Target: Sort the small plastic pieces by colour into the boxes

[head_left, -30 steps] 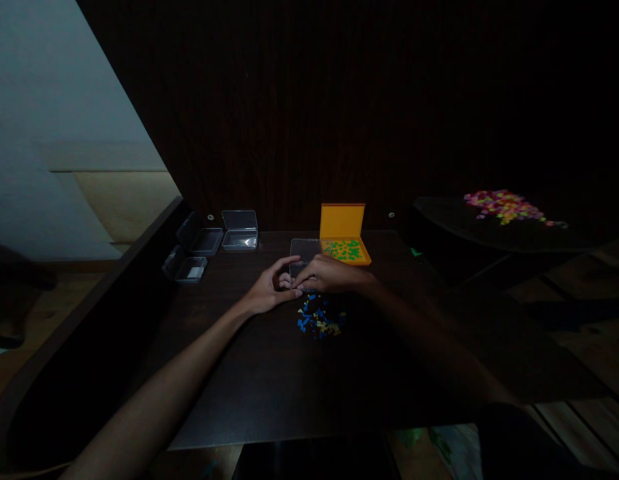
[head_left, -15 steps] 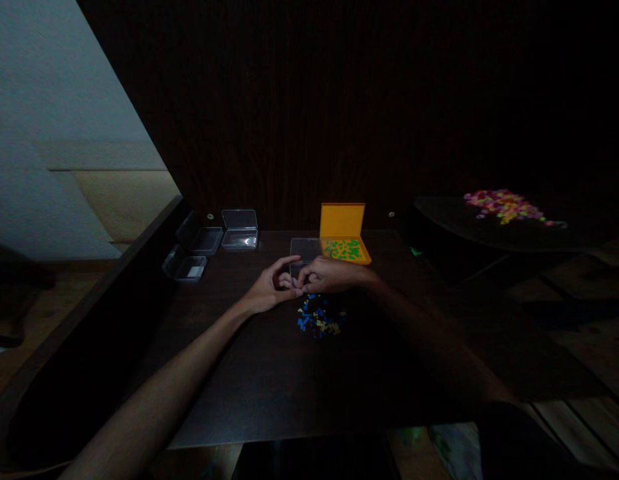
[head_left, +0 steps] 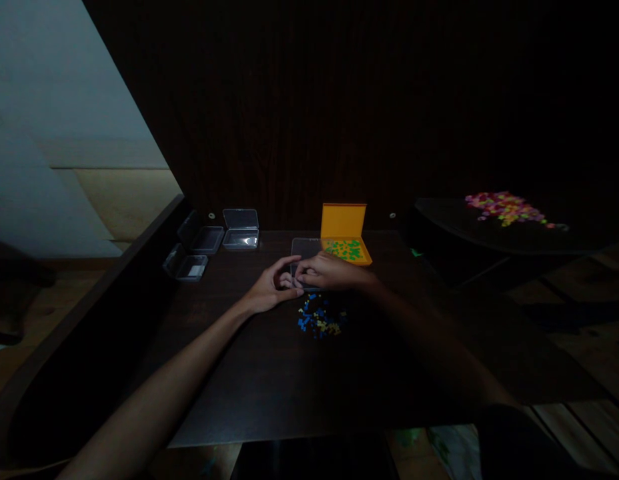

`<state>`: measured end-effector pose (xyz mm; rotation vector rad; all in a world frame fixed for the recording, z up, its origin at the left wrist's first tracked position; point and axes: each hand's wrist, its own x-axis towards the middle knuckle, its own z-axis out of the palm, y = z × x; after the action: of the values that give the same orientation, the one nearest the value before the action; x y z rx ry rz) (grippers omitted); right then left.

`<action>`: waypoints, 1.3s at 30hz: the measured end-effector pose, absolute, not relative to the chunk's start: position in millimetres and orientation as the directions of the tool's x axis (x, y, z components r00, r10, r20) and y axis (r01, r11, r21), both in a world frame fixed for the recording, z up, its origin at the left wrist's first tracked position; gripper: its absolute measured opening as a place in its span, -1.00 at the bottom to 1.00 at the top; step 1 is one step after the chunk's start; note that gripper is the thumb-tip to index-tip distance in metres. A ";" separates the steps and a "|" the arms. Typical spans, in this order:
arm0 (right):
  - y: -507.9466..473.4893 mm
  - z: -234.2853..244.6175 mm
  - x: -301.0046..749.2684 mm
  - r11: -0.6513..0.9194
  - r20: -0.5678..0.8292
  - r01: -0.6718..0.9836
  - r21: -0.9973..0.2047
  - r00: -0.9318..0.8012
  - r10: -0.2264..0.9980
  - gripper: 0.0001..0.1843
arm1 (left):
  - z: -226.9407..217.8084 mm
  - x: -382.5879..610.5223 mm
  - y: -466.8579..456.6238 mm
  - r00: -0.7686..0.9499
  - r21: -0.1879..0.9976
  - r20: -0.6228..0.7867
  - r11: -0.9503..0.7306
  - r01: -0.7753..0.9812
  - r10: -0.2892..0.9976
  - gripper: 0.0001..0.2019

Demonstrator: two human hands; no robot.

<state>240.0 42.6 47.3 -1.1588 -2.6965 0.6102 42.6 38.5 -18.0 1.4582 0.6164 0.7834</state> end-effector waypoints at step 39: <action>36.2 62.3 245.3 0.614 0.096 0.725 -0.312 -0.619 0.780 -0.72 | -17.5 43.0 38.6 0.608 0.994 0.064 0.004 -0.110 0.792 -0.21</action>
<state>245.3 36.2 62.3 -1.2392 -2.6173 0.3593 43.0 38.6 -17.5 1.3969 0.6287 0.7848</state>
